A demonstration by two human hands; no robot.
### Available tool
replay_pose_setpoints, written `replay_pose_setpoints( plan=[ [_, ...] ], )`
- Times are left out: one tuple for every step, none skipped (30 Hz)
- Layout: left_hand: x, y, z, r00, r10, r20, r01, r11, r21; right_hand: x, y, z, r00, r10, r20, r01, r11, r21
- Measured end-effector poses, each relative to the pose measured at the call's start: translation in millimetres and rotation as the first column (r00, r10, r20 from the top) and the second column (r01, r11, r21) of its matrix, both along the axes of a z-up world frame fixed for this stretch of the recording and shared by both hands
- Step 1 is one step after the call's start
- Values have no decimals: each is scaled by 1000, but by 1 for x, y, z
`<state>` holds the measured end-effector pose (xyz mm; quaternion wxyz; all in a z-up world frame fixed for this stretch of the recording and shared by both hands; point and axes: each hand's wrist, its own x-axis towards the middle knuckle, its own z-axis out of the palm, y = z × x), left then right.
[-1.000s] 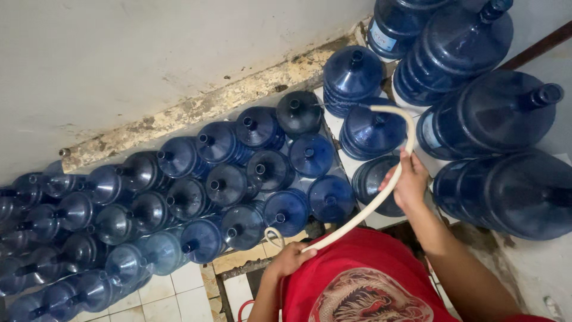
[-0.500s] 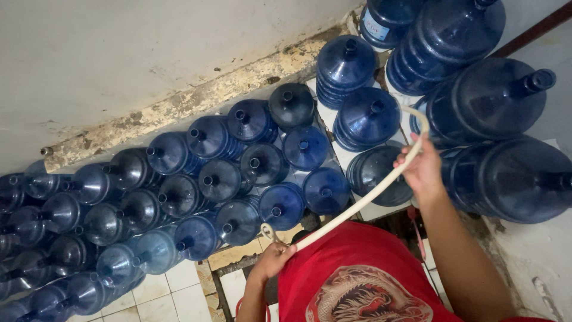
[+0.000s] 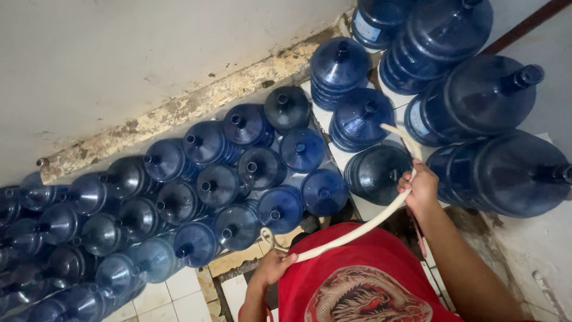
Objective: The person moves a blue water jug to a metal stand, inserts a white hose into the opening, and rinses the interior of the jug while rotating it.
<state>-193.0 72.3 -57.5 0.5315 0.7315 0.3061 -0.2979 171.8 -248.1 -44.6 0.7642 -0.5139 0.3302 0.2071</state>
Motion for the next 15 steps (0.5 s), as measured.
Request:
replay_pose_setpoints(
  plan=[
    [3,0,-1,999,-50,-4,50,999,6,1,-3,-1,999,45,-27,-45,999,2],
    [6,0,-1,995,-100,-8,101,995,13,2,-6,-2,999,40,-24,-40,999,1],
    [8,0,-1,994,-105,-5,105,994,13,3,-8,-2,999,42,-11,-42,999,-1],
    [10,0,-1,995,-103,13,103,995,-5,5,-10,-3,999,43,1,-43,999,-3],
    [10,-1,0,995,-98,29,98,995,-24,6,-10,-2,999,40,2,-40,999,-3],
    [12,-2,0,995,-100,30,101,995,-24,7,-11,-1,1000,0,16,0,1000,9],
    [14,-2,0,994,-81,74,85,995,-47,8,-11,1,999,-41,30,41,999,22],
    [17,-2,0,991,-62,117,70,995,-71,8,-12,4,999,-45,31,44,999,24],
    [19,-2,-1,990,-68,120,77,995,-70,8,-13,10,999,16,33,-17,999,32],
    [21,-2,-2,985,-108,133,116,992,-48,8,-14,18,996,77,37,-79,996,41],
    [22,-2,-3,979,-146,145,151,988,-27,7,-14,27,997,73,39,-75,996,41],
    [23,-3,-3,978,-150,146,155,988,-26,6,-12,36,995,76,68,-80,996,46],
    [24,-3,-3,973,-159,168,162,987,-4,5,-8,46,992,81,98,-86,995,51],
    [26,-3,-3,967,-168,189,168,986,19,6,-4,55,992,79,99,-85,995,52],
    [27,-4,-2,967,-170,189,170,985,20,6,0,64,988,37,151,-45,998,45]
  ],
)
